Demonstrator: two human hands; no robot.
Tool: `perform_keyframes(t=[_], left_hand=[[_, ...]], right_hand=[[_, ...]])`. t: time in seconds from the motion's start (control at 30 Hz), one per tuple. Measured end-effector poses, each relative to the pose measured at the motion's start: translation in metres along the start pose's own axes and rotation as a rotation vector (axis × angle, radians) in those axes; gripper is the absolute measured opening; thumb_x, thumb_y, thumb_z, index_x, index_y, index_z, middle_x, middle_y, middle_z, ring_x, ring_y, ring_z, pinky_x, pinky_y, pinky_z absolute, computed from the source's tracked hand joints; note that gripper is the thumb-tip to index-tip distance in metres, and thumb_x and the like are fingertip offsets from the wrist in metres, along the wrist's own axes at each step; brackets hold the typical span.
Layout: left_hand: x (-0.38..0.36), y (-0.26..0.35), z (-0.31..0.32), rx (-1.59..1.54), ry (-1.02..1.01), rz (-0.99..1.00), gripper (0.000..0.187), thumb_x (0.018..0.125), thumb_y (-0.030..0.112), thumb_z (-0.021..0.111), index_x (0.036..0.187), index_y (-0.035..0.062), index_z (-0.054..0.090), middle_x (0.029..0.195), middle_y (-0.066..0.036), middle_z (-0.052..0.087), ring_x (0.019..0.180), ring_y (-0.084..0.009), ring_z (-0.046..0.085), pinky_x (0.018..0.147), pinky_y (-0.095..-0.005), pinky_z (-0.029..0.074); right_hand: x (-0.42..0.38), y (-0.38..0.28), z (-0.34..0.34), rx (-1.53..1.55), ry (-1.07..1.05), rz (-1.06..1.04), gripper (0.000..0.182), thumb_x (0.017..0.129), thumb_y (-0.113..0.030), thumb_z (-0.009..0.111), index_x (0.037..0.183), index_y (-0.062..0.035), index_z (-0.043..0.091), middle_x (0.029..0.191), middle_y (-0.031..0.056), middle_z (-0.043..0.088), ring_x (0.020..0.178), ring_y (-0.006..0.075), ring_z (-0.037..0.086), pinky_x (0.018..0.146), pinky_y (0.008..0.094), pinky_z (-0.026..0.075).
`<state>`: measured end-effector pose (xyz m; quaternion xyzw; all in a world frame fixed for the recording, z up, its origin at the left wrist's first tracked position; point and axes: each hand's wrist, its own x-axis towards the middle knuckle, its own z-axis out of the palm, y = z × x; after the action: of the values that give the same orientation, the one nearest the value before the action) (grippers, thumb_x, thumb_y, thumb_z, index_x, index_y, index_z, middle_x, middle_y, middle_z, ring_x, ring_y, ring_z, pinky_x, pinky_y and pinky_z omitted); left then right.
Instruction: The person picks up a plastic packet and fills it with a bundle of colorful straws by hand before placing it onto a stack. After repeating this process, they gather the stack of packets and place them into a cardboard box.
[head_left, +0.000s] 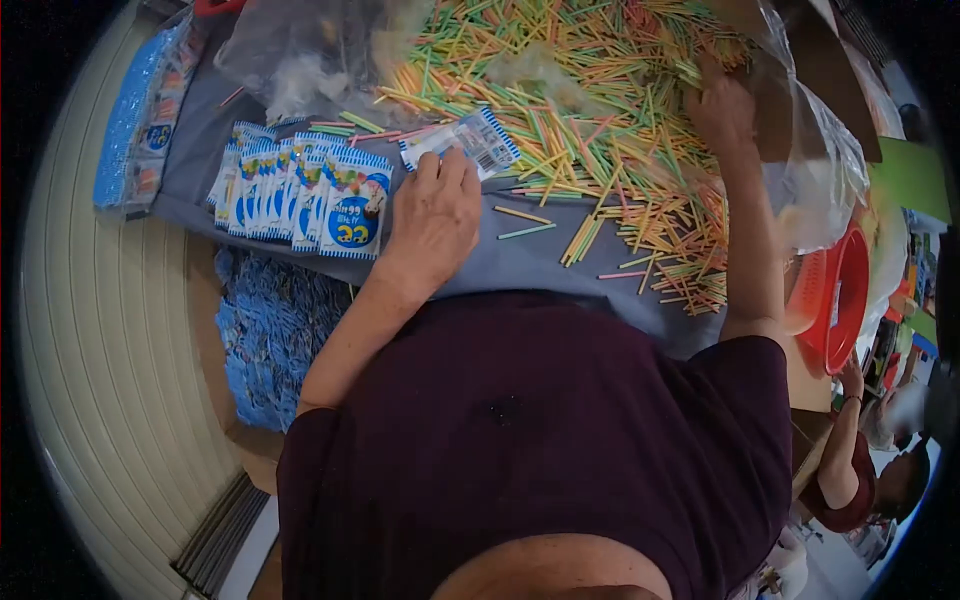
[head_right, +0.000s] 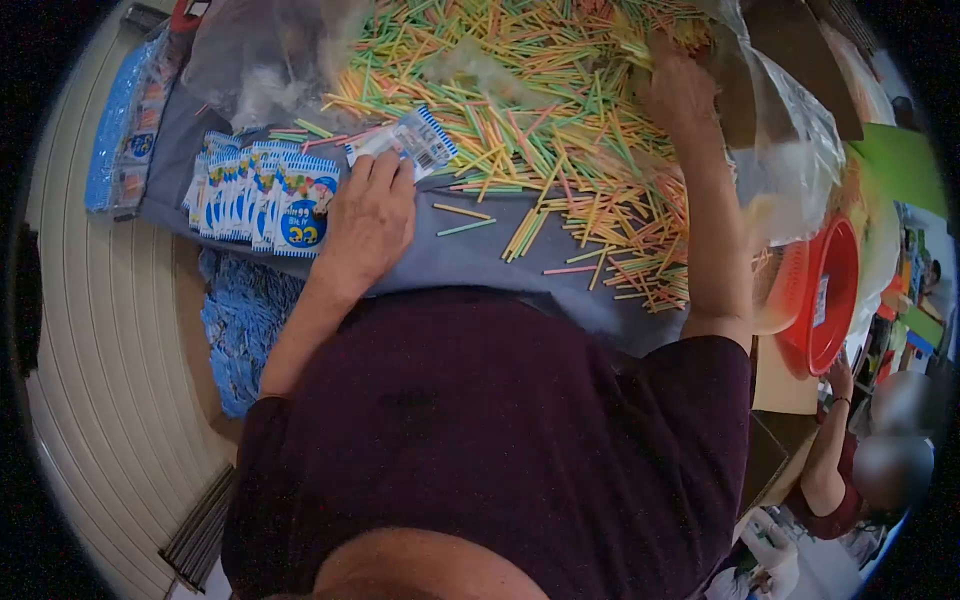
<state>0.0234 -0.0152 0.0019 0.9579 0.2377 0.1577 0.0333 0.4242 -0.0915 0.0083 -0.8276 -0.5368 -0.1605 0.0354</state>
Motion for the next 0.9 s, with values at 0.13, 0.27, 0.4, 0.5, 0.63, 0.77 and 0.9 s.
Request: perform_keyframes(t=[0.13,0.27,0.4,0.5,0.63,0.77,0.9], left_hand=[[-0.004,-0.008,0.006,0.008,0.020,0.032,0.026,0.074,0.004,0.068,0.099,0.0000,0.066,0.098,-0.012,0.061,0.093,-0.0292,0.059,0.073,-0.0389,0.052],[-0.002,-0.024,0.009,-0.214,0.341,0.097,0.014,0.072,0.003,0.065,0.086,0.0031,0.065,0.081,-0.008,0.056,0.078,-0.0259,0.059,0.064,-0.0345,0.051],[-0.001,-0.021,0.010,-0.196,0.307,0.029,0.009,0.072,0.004,0.068,0.082,0.0055,0.066,0.080,-0.005,0.057,0.080,-0.0253,0.059,0.063,-0.0367,0.051],[0.002,-0.012,-0.002,-0.278,0.262,-0.066,0.016,0.072,-0.001,0.072,0.088,0.0034,0.070,0.084,-0.008,0.062,0.081,-0.0285,0.061,0.067,-0.0386,0.050],[0.003,-0.024,0.003,-0.320,0.187,-0.140,0.013,0.073,0.000,0.072,0.085,0.0037,0.070,0.083,-0.008,0.062,0.083,-0.0283,0.060,0.069,-0.0385,0.050],[0.007,-0.027,-0.002,-0.294,0.371,-0.034,0.012,0.073,0.000,0.072,0.085,0.0040,0.070,0.084,-0.007,0.061,0.082,-0.0282,0.060,0.070,-0.0380,0.049],[-0.002,-0.024,0.003,-0.261,0.206,-0.074,0.010,0.075,0.001,0.070,0.084,0.0035,0.069,0.086,-0.007,0.062,0.083,-0.0277,0.060,0.072,-0.0377,0.050]], right_hand=[[0.009,-0.005,0.015,0.360,0.129,0.022,0.048,0.084,-0.036,0.070,0.123,-0.0101,0.059,0.095,0.0222,0.070,0.086,0.0380,0.068,0.071,0.0493,0.053],[0.023,-0.002,0.015,0.934,-0.030,0.202,0.047,0.096,-0.049,0.057,0.126,-0.0140,0.064,0.092,0.0114,0.072,0.089,0.0237,0.068,0.078,0.0360,0.053],[0.013,-0.040,-0.034,0.832,-0.068,0.391,0.052,0.102,-0.052,0.044,0.127,-0.0112,0.064,0.098,0.0075,0.070,0.102,0.0174,0.062,0.085,0.0335,0.049],[0.011,-0.044,-0.035,1.129,-0.047,0.115,0.056,0.105,-0.051,0.034,0.127,-0.0075,0.063,0.099,0.0061,0.068,0.109,0.0138,0.058,0.094,0.0348,0.045],[0.015,-0.041,-0.013,1.658,-0.009,0.125,0.047,0.106,-0.040,0.040,0.121,-0.0020,0.063,0.081,0.0017,0.055,0.084,0.0135,0.053,0.087,0.0369,0.046],[0.018,-0.032,-0.005,2.243,-0.165,-0.038,0.039,0.101,-0.035,0.056,0.111,0.0011,0.066,0.066,-0.0012,0.042,0.065,0.0139,0.046,0.077,0.0389,0.051],[0.016,-0.056,-0.004,1.947,-0.031,0.015,0.039,0.099,-0.036,0.061,0.112,0.0008,0.067,0.073,0.0017,0.055,0.071,0.0171,0.055,0.080,0.0388,0.052]])
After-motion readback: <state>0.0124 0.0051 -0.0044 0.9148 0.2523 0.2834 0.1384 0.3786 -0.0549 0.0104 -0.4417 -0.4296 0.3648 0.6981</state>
